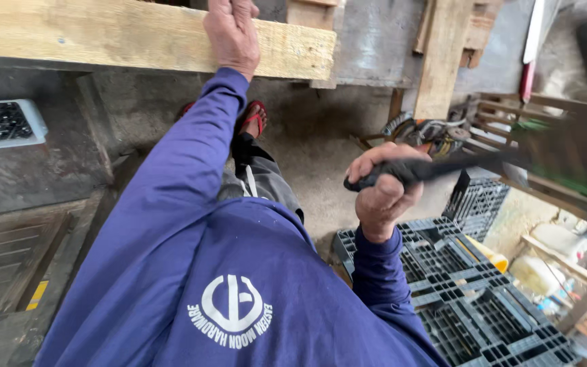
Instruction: The person takes nails from a plastic container and hammers them into the wooden boards of a pallet to secure them to the frame.
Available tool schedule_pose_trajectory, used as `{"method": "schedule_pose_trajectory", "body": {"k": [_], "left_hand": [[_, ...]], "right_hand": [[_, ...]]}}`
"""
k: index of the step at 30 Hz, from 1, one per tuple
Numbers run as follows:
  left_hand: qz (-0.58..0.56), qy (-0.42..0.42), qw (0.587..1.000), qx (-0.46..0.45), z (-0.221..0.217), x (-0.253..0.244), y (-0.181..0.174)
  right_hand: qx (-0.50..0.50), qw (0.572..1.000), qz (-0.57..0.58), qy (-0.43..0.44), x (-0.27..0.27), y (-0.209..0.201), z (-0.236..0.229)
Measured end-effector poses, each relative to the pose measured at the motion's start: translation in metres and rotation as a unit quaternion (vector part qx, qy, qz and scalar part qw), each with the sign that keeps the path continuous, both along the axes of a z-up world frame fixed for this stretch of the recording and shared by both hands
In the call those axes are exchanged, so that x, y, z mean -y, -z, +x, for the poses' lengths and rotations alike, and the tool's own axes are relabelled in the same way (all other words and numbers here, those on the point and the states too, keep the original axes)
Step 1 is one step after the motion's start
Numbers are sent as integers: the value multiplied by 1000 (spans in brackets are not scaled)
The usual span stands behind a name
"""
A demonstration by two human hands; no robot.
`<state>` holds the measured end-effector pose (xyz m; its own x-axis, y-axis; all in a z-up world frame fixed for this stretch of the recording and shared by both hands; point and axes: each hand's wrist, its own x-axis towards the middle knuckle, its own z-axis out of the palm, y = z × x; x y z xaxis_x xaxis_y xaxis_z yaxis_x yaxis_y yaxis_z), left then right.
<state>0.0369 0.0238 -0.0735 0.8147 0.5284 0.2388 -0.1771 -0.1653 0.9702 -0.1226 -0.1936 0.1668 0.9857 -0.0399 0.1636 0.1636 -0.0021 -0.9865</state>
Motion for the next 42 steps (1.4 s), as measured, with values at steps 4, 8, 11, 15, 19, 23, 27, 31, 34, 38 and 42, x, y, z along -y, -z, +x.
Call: {"method": "schedule_pose_trajectory", "body": {"k": [4,8,11,15,19,23,27,31,34,38,42], "left_hand": [[-29,16,999,-25,1,-5,1],[-106,41,993,-20,8,-8,-20],[-194,49,980,11,-3,-26,-36],[-236,48,970,21,-63,-105,-46],[-113,-6,992,-53,-112,-198,-62],[89,17,996,-27,-112,-251,-76],[116,74,991,-4,-93,-267,-73],[125,61,990,-4,-88,-260,-61],[164,52,985,18,-85,-256,-55],[183,36,982,19,-85,-252,-50],[165,54,984,42,-85,-257,-39]], "right_hand": [[-159,986,-39,-21,-28,71,0],[-370,918,-130,-50,-26,84,-10],[-288,953,-65,-64,-52,81,-18],[-208,968,-19,-142,-109,105,-24],[-334,916,-134,-179,-150,139,-14],[-377,895,-143,-193,-144,119,-3],[-317,925,-115,-173,-149,109,-23],[-272,943,-74,-177,-175,141,-32],[-369,899,-150,-185,-180,140,-24],[-358,899,-164,-191,-179,104,-12],[-263,928,-111,-241,-189,85,-3]]}}
